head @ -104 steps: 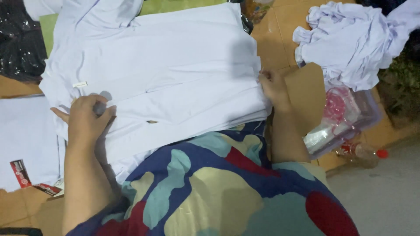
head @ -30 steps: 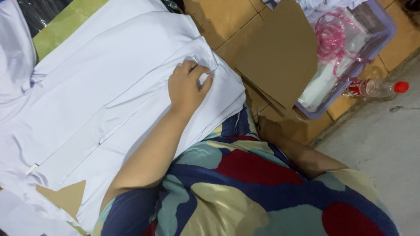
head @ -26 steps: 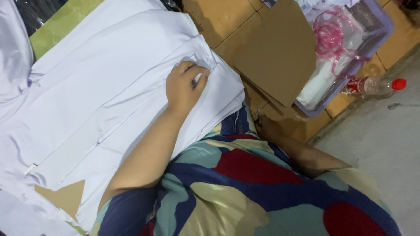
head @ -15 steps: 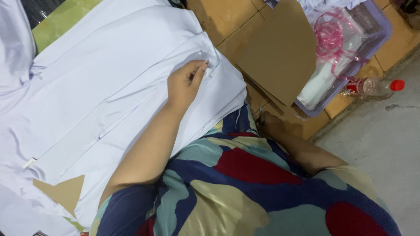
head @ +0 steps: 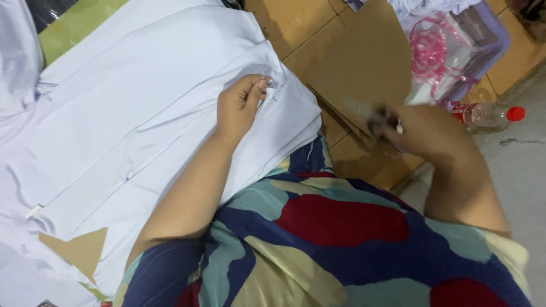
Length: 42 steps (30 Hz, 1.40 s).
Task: Folding white t-shirts using a cardboard template for consistency and trimming loose threads with scissors.
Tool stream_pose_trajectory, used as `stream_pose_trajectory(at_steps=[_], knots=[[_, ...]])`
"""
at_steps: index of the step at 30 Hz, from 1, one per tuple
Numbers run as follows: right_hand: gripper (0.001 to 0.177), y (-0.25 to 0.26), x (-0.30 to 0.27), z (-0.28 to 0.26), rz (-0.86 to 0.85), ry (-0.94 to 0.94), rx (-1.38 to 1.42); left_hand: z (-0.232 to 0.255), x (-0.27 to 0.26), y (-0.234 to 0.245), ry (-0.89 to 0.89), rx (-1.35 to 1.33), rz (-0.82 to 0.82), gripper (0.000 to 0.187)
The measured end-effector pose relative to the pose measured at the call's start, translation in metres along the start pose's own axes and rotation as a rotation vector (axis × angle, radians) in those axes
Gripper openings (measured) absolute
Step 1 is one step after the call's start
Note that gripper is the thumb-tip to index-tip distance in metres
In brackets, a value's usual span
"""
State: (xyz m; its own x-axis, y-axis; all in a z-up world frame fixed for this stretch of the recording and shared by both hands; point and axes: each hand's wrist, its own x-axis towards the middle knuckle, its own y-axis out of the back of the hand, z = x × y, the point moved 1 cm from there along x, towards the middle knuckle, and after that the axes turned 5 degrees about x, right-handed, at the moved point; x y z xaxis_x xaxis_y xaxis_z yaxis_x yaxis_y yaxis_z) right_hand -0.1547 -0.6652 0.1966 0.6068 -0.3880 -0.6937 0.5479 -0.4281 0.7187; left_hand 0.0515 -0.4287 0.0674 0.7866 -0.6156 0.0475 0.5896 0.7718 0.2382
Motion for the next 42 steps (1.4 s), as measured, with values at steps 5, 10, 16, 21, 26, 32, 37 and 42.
stream_pose_trajectory(at_steps=[5, 10, 16, 21, 26, 32, 37, 42], knots=[[0.056, -0.024, 0.023, -0.017, 0.456, 0.542, 0.171, 0.004, -0.002, -0.002, 0.038, 0.107, -0.032, 0.015], [0.042, -0.036, 0.03, -0.072, 0.507, 0.71, 0.264, 0.002, -0.002, -0.002, 0.009, 0.139, -0.041, 0.014], [0.04, -0.039, 0.034, -0.088, 0.487, 0.602, 0.24, 0.007, 0.0, -0.001, -0.043, 0.208, -0.03, 0.012], [0.039, -0.039, 0.032, -0.09, 0.488, 0.552, 0.238, 0.009, 0.0, -0.001, -0.06, 0.226, -0.024, 0.012], [0.04, -0.035, 0.027, -0.088, 0.447, 0.566, 0.246, 0.007, -0.001, -0.001, -0.049, 0.217, -0.024, 0.011], [0.039, -0.032, 0.027, -0.091, 0.427, 0.558, 0.25, 0.009, -0.001, 0.0, -0.057, 0.229, -0.032, 0.012], [0.041, -0.034, 0.032, -0.094, 0.415, 0.577, 0.203, 0.013, 0.0, 0.001, -0.072, 0.254, -0.052, 0.013], [0.04, -0.036, 0.03, -0.096, 0.389, 0.539, 0.191, 0.011, 0.0, 0.0, -0.09, 0.263, -0.037, 0.013]])
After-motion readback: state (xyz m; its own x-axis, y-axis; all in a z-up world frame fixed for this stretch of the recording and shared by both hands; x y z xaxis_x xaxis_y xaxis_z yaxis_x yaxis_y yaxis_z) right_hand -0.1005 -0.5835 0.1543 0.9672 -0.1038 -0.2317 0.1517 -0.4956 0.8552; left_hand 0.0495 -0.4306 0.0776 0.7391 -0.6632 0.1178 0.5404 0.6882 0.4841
